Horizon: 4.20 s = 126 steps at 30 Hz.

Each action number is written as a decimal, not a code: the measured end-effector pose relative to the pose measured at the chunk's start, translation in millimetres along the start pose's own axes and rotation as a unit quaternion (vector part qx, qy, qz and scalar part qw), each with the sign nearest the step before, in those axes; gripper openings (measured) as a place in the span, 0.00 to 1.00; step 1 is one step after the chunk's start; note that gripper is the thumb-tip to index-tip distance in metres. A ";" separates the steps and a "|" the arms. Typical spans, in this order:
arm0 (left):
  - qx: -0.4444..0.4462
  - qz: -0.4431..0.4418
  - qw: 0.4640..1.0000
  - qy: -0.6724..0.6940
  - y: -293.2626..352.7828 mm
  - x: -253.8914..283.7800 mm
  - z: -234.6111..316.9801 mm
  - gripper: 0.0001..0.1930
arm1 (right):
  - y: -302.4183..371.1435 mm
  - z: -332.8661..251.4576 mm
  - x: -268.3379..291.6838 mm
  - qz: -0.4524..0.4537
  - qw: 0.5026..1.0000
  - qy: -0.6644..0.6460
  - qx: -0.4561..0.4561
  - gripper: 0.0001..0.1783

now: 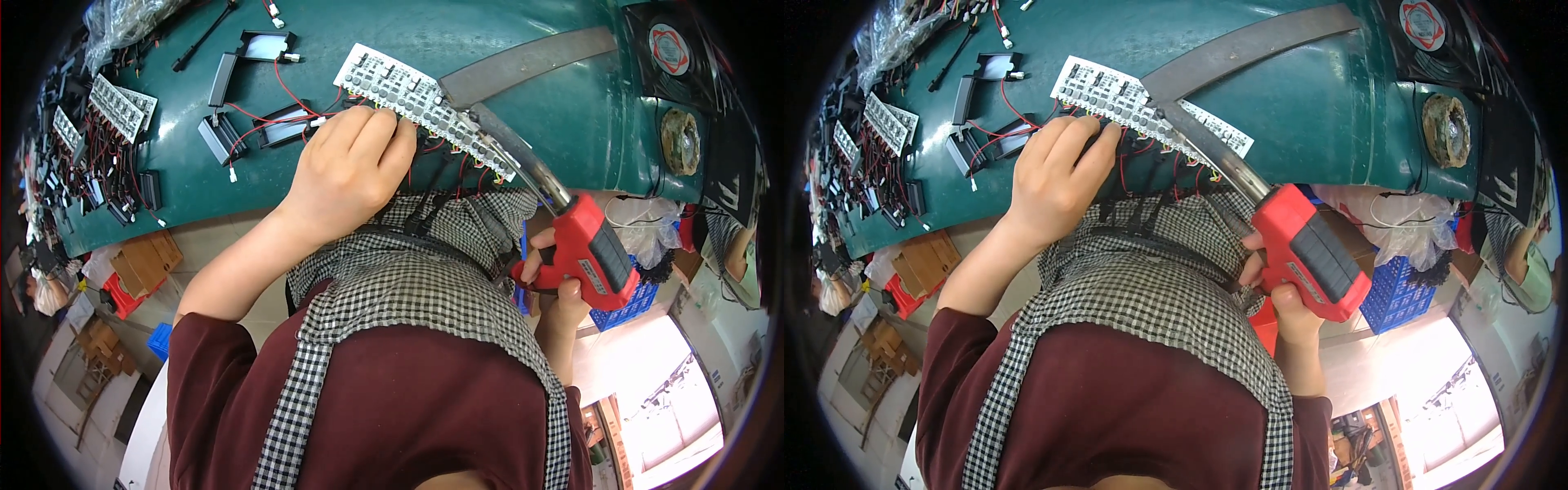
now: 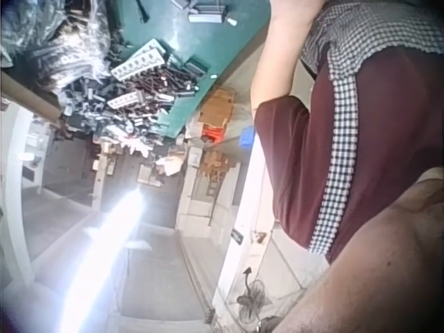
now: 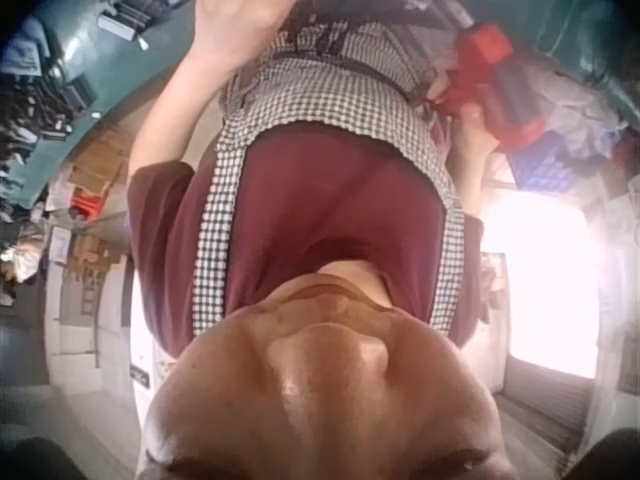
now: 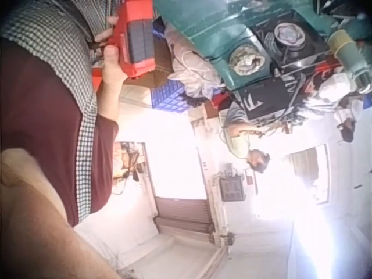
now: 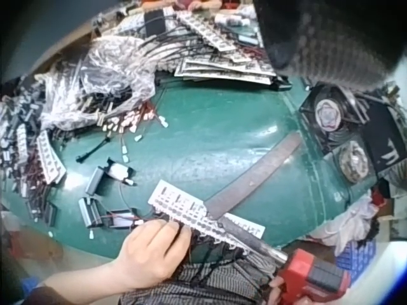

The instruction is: The person picks up circuit boards and wires from the workbench and solders wire connections onto the boards using a soldering gun.

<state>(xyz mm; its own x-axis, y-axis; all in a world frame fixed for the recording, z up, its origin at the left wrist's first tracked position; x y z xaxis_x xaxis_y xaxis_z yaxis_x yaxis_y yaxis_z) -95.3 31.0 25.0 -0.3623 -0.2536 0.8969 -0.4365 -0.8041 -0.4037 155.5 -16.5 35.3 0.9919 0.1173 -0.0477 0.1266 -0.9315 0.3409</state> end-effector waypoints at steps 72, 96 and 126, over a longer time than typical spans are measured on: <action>0.060 0.049 0.995 0.056 9.4 1.4 -8.3 0.14 | -2.7 1.1 -5.0 -0.059 0.996 -0.017 -0.065 0.42; 0.066 0.044 0.996 0.039 8.0 0.1 -5.5 0.14 | -14.0 -5.2 -19.7 -0.028 0.997 0.069 -0.018 0.40; 0.239 -0.012 0.971 0.001 10.1 15.8 -8.1 0.12 | -6.9 -8.0 -34.4 -0.042 0.997 0.068 -0.021 0.43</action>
<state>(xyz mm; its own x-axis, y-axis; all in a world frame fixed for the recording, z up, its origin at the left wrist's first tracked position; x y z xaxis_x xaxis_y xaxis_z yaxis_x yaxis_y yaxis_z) -112.1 23.2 33.6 -0.3579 -0.2318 0.9045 -0.0118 -0.9675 -0.2526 120.5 -11.4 42.1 0.9690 0.2421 0.0492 0.2060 -0.9018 0.3799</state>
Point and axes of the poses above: each hand's wrist, its own y-axis away from the middle knuckle, its own x-axis out of the back of the hand, z = x × y, the point moved 3 cm from there along -y, towards the middle knuckle
